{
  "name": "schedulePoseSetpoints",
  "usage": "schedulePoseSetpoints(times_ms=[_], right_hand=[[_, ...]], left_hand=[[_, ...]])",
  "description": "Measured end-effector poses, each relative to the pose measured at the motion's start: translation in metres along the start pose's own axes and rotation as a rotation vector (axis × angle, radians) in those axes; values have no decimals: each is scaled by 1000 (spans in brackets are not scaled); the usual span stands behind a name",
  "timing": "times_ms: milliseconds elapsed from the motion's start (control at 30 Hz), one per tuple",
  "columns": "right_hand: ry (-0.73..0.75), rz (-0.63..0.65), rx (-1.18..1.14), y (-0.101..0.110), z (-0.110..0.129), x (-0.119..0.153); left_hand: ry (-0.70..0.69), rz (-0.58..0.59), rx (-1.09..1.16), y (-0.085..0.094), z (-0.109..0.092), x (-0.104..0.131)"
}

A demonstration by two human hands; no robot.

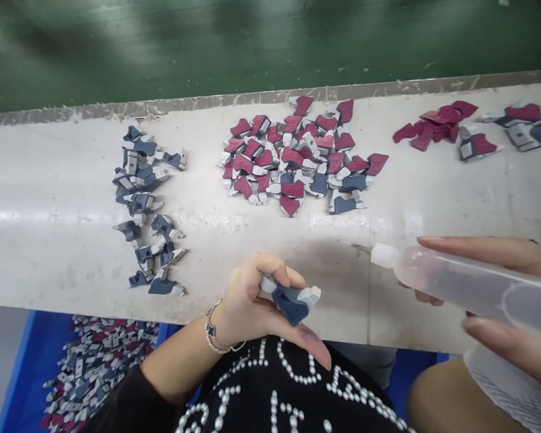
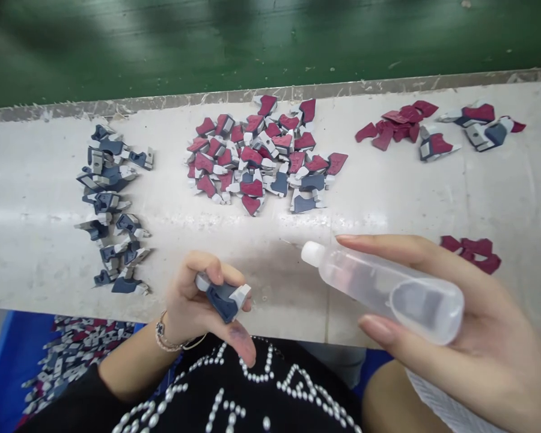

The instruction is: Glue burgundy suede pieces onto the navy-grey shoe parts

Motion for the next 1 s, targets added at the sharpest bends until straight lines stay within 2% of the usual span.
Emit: schedulePoseSetpoints(times_ms=[100, 233, 300, 433, 567, 667, 767, 800, 867, 933, 1000], right_hand=[[74, 3, -28, -9, 16, -2], [-19, 93, -206, -26, 14, -12], [-65, 111, -213, -34, 14, -18], [-104, 32, -118, -49, 15, -32], [-81, 79, -138, -66, 14, -42], [-70, 71, -113, -62, 14, -37], [-122, -26, 1, -43, 16, -15], [-120, -4, 20, -38, 19, -7], [-60, 185, -37, -40, 30, 9], [15, 415, -152, -51, 44, 20], [41, 537, -221, -64, 53, 23]], left_hand=[[-39, -4, -20, 1, -1, -1], [-41, -12, -78, 3, -1, -2], [-16, -1, -95, 4, -1, -4], [100, -13, -166, 5, 4, -7], [328, -26, -63, 3, 16, -7], [370, -62, -15, 3, 19, -6], [318, -67, -50, 3, 18, -6], [300, -54, -62, 3, 17, -6], [259, -15, -67, 1, 15, -7], [220, 25, -71, -1, 12, -8], [198, 59, -94, -2, 11, -9]])
Point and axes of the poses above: each hand's wrist, its own x-axis away from the middle knuckle, its own y-axis out of the back of the hand, z = x × y, the point moved 4 cm from there along -x, towards the middle knuckle, and after that the axes turned 8 degrees about -y, right-handed, at the moved point
